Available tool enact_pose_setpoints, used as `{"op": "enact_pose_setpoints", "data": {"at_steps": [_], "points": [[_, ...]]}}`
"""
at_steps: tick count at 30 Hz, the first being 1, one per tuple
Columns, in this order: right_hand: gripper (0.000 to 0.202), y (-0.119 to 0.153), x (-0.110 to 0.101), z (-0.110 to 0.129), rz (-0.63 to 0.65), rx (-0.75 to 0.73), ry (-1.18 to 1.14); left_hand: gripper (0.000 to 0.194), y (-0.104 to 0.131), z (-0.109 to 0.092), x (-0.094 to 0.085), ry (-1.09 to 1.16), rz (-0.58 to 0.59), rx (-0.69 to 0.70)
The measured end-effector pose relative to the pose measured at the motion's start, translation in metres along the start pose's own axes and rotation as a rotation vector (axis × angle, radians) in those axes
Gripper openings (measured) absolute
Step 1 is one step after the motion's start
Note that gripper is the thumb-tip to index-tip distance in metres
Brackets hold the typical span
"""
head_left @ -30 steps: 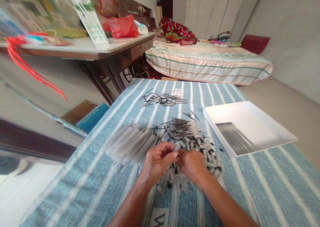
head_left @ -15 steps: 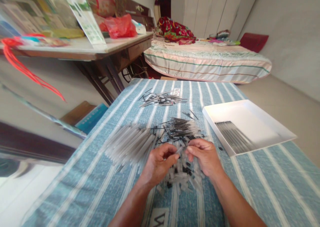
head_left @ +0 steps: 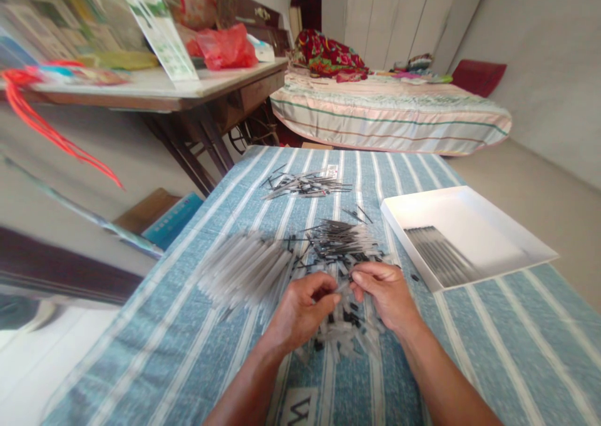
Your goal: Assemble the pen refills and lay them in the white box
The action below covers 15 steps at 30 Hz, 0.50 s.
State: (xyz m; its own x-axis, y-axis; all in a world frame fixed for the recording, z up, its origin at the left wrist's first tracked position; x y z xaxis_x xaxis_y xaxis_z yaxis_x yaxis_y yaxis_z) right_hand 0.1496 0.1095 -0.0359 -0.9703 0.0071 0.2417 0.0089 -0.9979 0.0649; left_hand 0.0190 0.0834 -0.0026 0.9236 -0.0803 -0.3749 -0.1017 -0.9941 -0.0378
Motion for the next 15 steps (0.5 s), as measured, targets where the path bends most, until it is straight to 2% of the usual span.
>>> {"op": "enact_pose_setpoints", "data": {"at_steps": [15], "points": [[0.011, 0.003, 0.006, 0.018, 0.112, -0.176, 0.345, 0.007, 0.001, 0.004, 0.008, -0.062, 0.080, -0.032]]}}
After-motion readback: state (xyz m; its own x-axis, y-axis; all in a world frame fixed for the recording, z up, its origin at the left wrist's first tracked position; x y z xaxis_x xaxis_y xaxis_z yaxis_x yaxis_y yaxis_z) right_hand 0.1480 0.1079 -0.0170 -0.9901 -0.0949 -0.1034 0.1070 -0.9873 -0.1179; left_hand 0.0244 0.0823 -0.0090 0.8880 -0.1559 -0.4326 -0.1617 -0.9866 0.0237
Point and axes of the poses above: each hand's wrist, its own y-axis away from the middle knuckle, its own x-axis out of the palm, z = x × y, the point moved 10 cm from there along -y, towards the middle knuckle, and after that the axes turned 8 degrees about -z, right-handed, at the moved point
